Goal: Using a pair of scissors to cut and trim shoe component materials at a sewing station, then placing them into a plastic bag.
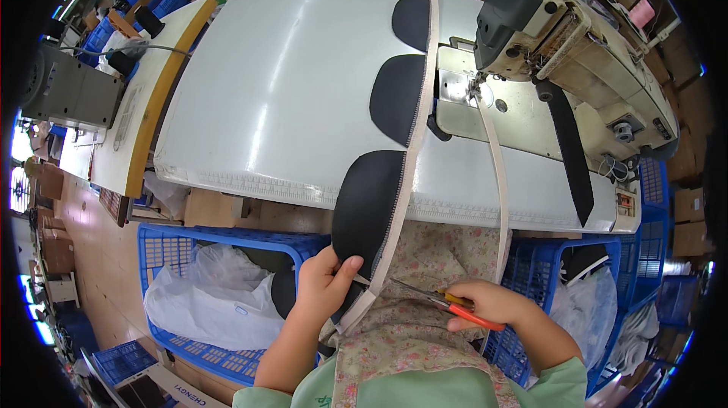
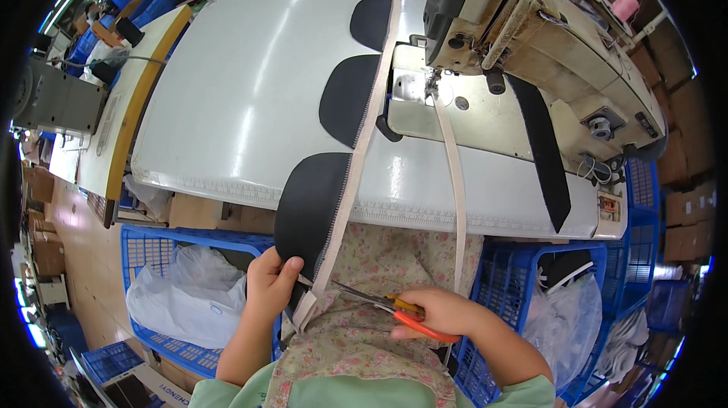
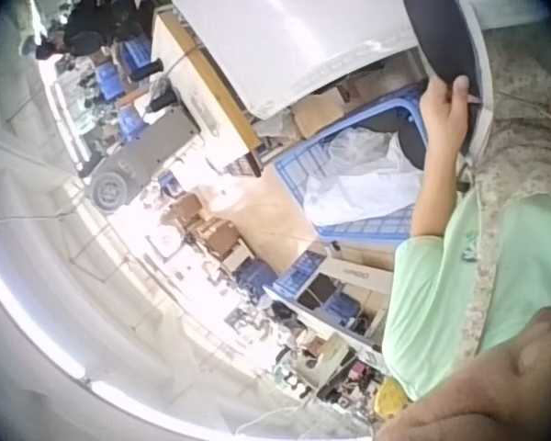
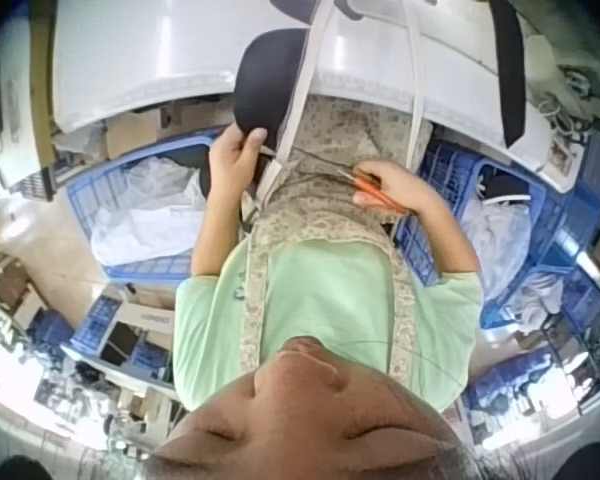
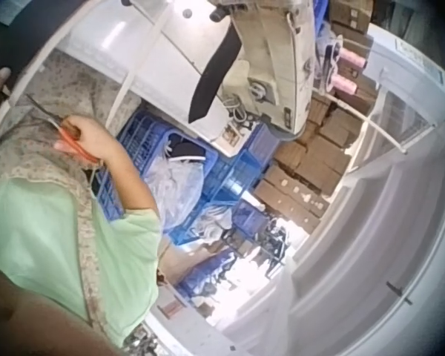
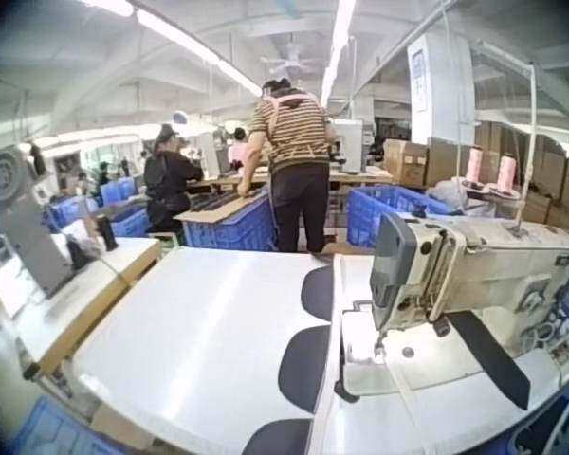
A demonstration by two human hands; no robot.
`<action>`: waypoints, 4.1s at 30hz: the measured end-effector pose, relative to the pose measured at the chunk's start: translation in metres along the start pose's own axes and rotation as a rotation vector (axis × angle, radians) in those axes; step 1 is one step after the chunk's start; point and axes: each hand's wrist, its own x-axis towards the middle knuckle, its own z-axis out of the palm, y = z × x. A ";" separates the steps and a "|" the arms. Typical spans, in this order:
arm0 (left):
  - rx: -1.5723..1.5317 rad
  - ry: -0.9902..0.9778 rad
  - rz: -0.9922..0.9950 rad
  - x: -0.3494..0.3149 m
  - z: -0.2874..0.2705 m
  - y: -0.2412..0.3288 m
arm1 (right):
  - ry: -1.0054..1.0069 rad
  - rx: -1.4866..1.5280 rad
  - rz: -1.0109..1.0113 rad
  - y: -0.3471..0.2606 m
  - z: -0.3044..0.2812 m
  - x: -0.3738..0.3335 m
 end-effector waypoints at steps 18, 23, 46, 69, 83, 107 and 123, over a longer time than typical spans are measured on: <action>0.012 -0.037 0.061 -0.002 -0.004 0.006 | -0.174 -0.004 0.132 -0.025 -0.008 0.017; -0.020 -0.023 0.076 -0.005 -0.005 0.005 | -0.179 0.020 0.189 -0.033 -0.015 0.005; -0.629 -0.222 -0.213 -0.024 -0.012 0.005 | 0.786 0.907 -0.188 -0.075 0.005 0.093; 0.007 0.148 -0.090 -0.009 -0.046 -0.011 | 0.923 0.568 -0.247 -0.052 0.015 0.096; 0.226 0.158 -0.010 0.018 0.017 -0.003 | 0.817 0.186 -0.249 -0.010 0.103 0.095; 0.036 -0.001 -0.040 -0.005 -0.007 -0.002 | -0.186 -0.079 0.149 -0.017 0.001 0.018; -0.006 0.006 -0.042 -0.017 -0.017 0.000 | 0.021 0.059 0.066 -0.012 -0.013 0.011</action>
